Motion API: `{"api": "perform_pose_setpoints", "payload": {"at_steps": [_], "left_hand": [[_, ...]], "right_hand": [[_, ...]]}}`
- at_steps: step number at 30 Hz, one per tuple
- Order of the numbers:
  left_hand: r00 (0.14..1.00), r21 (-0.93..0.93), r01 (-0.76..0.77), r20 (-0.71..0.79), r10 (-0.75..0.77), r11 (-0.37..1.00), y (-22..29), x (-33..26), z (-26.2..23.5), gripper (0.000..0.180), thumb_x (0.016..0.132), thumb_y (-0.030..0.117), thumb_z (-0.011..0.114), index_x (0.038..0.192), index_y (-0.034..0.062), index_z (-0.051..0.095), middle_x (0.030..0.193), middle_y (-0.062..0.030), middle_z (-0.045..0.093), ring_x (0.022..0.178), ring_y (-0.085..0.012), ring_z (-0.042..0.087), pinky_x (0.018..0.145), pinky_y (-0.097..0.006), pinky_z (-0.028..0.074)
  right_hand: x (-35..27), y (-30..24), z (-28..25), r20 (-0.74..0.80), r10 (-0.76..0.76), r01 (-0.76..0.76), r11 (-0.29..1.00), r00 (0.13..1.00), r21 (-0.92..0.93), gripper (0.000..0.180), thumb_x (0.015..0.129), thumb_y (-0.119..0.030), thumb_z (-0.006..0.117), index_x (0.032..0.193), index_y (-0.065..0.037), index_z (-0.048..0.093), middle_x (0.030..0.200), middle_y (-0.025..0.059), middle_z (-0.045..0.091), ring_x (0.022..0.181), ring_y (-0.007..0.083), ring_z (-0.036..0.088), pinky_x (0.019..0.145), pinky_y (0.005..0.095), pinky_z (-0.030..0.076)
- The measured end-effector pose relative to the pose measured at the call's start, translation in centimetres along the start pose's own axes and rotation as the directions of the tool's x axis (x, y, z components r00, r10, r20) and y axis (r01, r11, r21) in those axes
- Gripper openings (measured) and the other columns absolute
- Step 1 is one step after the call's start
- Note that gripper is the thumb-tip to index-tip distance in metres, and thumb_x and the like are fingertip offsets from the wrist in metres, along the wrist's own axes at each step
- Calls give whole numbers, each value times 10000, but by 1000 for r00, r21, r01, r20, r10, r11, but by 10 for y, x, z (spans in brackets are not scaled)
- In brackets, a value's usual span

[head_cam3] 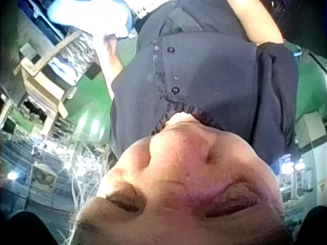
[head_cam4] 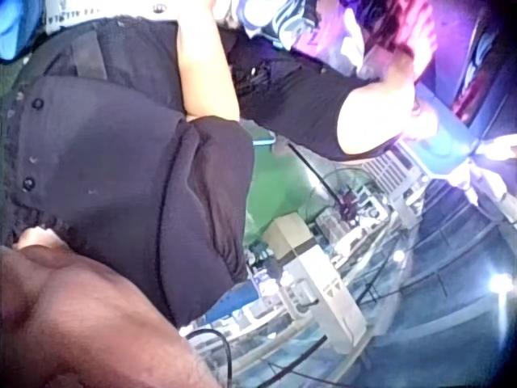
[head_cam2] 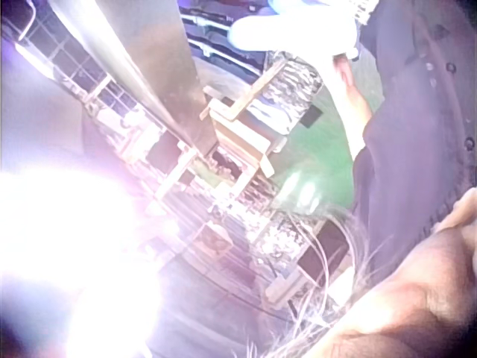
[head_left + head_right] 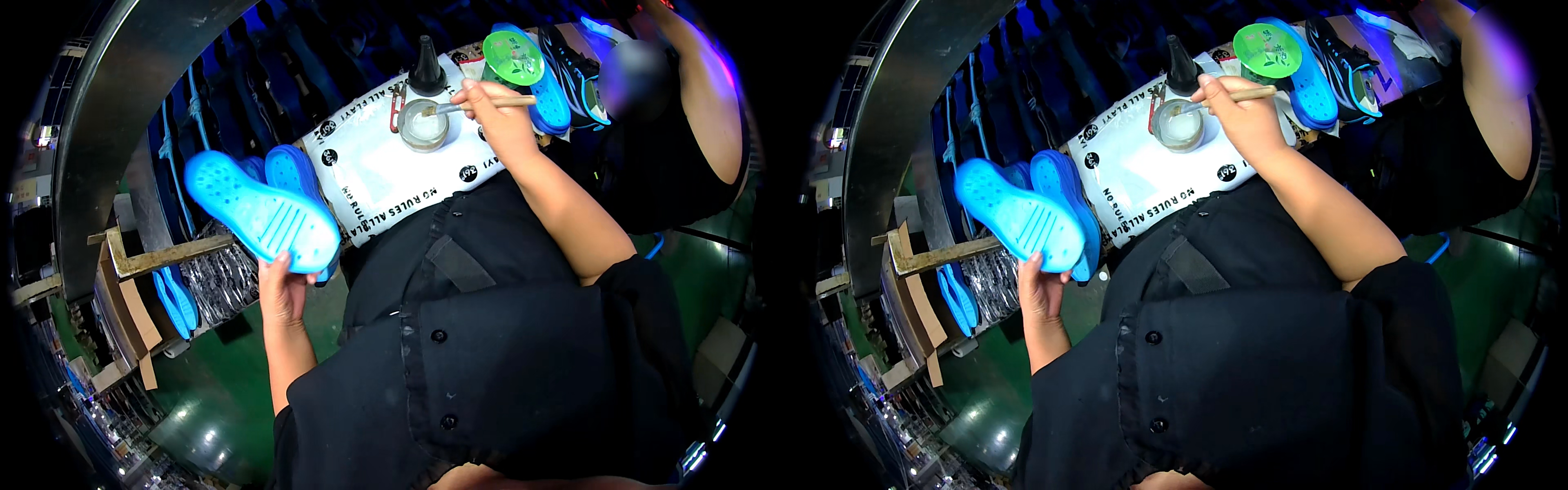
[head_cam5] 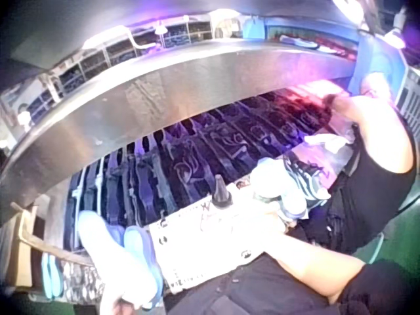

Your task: The person repeatedly picks up blue slip-on shoes from a conveyor belt, applies a white substance to the soles with a brush, and places them back on the belt. The process is repeated for multiple units throughout the clip.

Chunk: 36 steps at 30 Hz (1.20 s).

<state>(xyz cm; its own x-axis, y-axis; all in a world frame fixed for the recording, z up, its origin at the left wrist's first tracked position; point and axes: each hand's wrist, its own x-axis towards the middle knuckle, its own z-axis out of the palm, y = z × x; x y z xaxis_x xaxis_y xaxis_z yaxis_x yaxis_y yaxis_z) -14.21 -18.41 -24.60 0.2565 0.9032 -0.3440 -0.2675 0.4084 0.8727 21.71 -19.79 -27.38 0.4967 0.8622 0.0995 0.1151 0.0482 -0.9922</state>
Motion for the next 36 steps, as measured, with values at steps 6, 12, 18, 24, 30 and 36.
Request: {"api": "perform_pose_setpoints", "payload": {"at_steps": [6, 12, 18, 24, 30, 36], "left_hand": [[921, 368, -358, -15, 390, 858, -17, 20, 58, 436, 849, -10, 556, 1228, -12, 340, 956, -140, 580, 686, -169, 599, 594, -294, 520], [827, 489, -523, 94, 554, 698, -14, 24, 98, 425, 803, 55, 628, 1161, -47, 422, 1030, -139, 587, 913, -183, 590, 841, -302, 466], [765, 480, -616, 179, 618, 624, -13, 20, 111, 443, 771, 12, 637, 1154, -54, 425, 1003, -128, 601, 900, -170, 601, 831, -292, 469], [733, 450, -658, 196, 652, 604, -8, 18, 111, 460, 762, -6, 632, 1165, -49, 413, 1001, -130, 601, 894, -168, 601, 828, -289, 468], [757, 463, -625, 164, 632, 629, -11, 16, 110, 469, 757, -6, 627, 1170, -48, 409, 1010, -137, 593, 884, -176, 602, 821, -294, 470], [747, 470, -634, 166, 643, 615, -11, 16, 105, 483, 750, -4, 632, 1172, -54, 403, 1025, -142, 587, 890, -187, 604, 819, -299, 474]], "right_hand": [[-18, -28, -11, 65, 86, -102, 942, 994, 319, 333, 943, -264, 517, 824, 2, 679, 773, 49, 637, 681, 86, 521, 610, 215, 398], [-50, -66, -4, 299, -245, 235, 970, 922, 67, 274, 928, -187, 526, 814, 12, 676, 736, 78, 614, 659, 132, 568, 606, 254, 445], [-54, -69, 11, 286, -406, 431, 902, 868, -30, 189, 872, -116, 598, 748, 0, 680, 660, 94, 625, 628, 184, 582, 584, 290, 454], [-56, -69, 8, 285, -395, 436, 895, 873, -96, 194, 868, -118, 599, 735, 3, 673, 649, 95, 623, 623, 202, 598, 580, 294, 459], [-52, -69, 15, 287, -499, 537, 841, 818, -69, 198, 855, -121, 604, 702, -7, 660, 640, 90, 611, 591, 220, 576, 562, 314, 448], [-49, -69, 15, 276, -509, 554, 825, 815, -114, 177, 838, -108, 613, 697, -11, 658, 602, 83, 580, 563, 240, 558, 546, 321, 432]]}}
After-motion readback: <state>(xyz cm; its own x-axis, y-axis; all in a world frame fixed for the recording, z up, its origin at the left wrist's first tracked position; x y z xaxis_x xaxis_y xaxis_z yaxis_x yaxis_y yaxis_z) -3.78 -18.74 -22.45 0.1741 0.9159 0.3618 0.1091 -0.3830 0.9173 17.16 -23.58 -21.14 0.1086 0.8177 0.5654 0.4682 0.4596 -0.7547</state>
